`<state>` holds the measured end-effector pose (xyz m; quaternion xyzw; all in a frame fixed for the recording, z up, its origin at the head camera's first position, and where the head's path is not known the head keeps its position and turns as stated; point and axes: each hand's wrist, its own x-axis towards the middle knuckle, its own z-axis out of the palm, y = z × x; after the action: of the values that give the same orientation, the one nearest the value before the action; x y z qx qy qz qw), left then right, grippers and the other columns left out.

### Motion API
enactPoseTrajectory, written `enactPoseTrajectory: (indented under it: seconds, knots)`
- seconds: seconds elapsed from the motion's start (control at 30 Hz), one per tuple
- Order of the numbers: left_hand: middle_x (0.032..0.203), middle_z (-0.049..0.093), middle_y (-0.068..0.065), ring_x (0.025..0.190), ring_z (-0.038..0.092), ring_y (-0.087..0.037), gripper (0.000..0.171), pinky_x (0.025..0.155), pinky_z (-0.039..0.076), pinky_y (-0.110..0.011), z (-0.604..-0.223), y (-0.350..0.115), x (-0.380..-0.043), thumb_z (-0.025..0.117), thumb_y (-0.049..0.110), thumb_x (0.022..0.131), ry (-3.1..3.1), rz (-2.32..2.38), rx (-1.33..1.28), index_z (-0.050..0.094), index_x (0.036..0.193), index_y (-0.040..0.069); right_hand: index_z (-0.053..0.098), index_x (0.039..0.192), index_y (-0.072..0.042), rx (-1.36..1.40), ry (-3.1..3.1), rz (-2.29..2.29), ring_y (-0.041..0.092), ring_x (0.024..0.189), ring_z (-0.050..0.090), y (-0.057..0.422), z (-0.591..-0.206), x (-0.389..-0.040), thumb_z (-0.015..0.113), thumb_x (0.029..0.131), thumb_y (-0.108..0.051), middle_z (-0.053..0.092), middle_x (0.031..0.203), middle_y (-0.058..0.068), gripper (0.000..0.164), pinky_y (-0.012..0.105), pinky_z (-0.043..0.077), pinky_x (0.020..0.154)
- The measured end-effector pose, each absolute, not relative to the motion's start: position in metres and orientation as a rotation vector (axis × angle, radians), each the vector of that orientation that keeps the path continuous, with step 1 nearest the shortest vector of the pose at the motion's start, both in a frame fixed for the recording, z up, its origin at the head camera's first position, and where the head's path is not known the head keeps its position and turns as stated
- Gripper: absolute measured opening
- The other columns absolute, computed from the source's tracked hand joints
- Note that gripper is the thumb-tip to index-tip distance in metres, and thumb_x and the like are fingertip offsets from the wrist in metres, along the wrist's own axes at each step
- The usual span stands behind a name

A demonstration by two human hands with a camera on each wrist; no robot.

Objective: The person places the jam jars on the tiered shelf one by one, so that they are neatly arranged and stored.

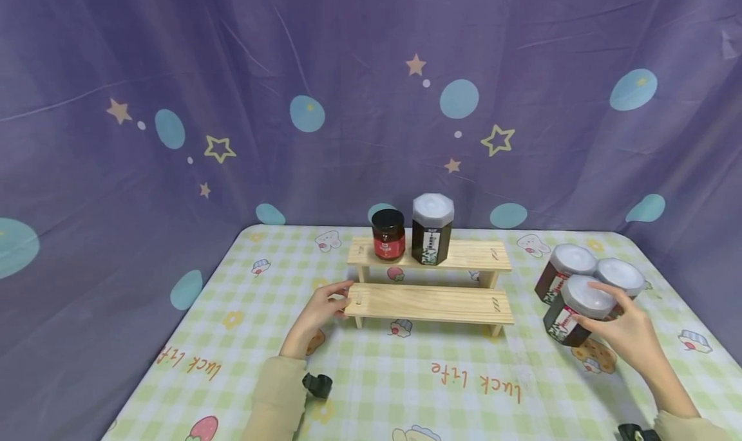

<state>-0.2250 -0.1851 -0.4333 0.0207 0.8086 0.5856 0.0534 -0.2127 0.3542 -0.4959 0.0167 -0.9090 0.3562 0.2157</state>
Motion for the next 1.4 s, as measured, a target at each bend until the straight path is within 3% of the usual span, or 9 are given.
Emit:
enactPoseTrajectory:
  seconds: [0.1,0.4,0.57,0.73,0.8,0.9,1.13,1.4]
  knots:
    - [0.104,0.049,-0.019,0.064,0.052,-0.016,0.041,0.061,0.056,-0.034,-0.433,-0.185,-0.225,0.053,-0.004,0.084,2.449,1.787,0.057,0.048,0.125,-0.003,0.046,0.128,-0.03,0.035,-2.529,0.974,0.009,0.053,0.047,0.354,-0.497,-0.214,0.077,0.065,-0.036,0.055,0.085,0.007,0.071,0.02,0.038,0.043]
    - [0.105,0.049,-0.019,0.065,0.052,-0.017,0.041,0.063,0.056,-0.038,-0.429,-0.184,-0.222,0.053,-0.003,0.084,2.436,1.799,0.076,0.048,0.125,-0.004,0.046,0.127,-0.037,0.026,-2.551,0.964,0.0,0.07,0.047,0.35,-0.499,-0.217,0.076,0.064,-0.042,0.049,0.109,0.005,0.07,0.018,0.042,0.046]
    - [0.105,0.049,-0.018,0.065,0.052,-0.017,0.041,0.063,0.055,-0.039,-0.433,-0.184,-0.224,0.054,-0.003,0.084,2.445,1.795,0.068,0.049,0.125,-0.002,0.048,0.126,-0.034,0.059,-2.525,0.994,-0.009,0.077,0.046,0.34,-0.484,-0.213,0.077,0.064,-0.037,0.047,0.113,0.008,0.069,0.009,0.044,0.053]
    - [0.103,0.049,-0.017,0.064,0.051,-0.016,0.041,0.062,0.056,-0.037,-0.434,-0.185,-0.225,0.053,-0.004,0.084,2.448,1.797,0.065,0.049,0.125,-0.002,0.049,0.127,-0.021,0.091,-2.501,1.132,0.013,0.092,0.052,0.314,-0.444,-0.197,0.077,0.068,-0.023,0.044,0.122,0.016,0.065,0.01,0.047,0.066]
    - [0.103,0.049,-0.017,0.064,0.051,-0.016,0.041,0.062,0.056,-0.036,-0.434,-0.185,-0.225,0.053,-0.004,0.084,2.448,1.796,0.062,0.048,0.125,-0.002,0.049,0.127,-0.017,0.108,-2.497,1.171,0.023,0.097,0.05,0.304,-0.429,-0.19,0.076,0.069,-0.019,0.043,0.124,0.018,0.064,0.017,0.048,0.071]
    - [0.103,0.049,-0.017,0.064,0.051,-0.016,0.041,0.062,0.056,-0.035,-0.434,-0.185,-0.226,0.053,-0.004,0.084,2.451,1.791,0.056,0.048,0.125,-0.002,0.05,0.126,-0.018,0.11,-2.482,1.171,0.012,0.096,0.049,0.295,-0.419,-0.186,0.076,0.069,-0.019,0.045,0.122,0.013,0.062,0.004,0.043,0.071]
    - [0.104,0.049,-0.018,0.065,0.052,-0.016,0.041,0.062,0.056,-0.035,-0.434,-0.185,-0.226,0.053,-0.004,0.084,2.445,1.792,0.056,0.048,0.125,-0.003,0.052,0.124,-0.016,0.13,-2.467,1.171,-0.016,0.081,0.042,0.28,-0.398,-0.178,0.075,0.07,-0.018,0.046,0.114,0.014,0.059,0.001,0.041,0.063]
    - [0.105,0.049,-0.019,0.063,0.052,-0.015,0.042,0.061,0.056,-0.033,-0.432,-0.185,-0.225,0.053,-0.004,0.084,2.45,1.783,0.063,0.047,0.126,-0.003,0.05,0.125,-0.015,0.17,-2.445,1.218,-0.016,0.089,0.04,0.268,-0.379,-0.177,0.074,0.071,-0.016,0.042,0.116,0.021,0.059,-0.003,0.037,0.072]
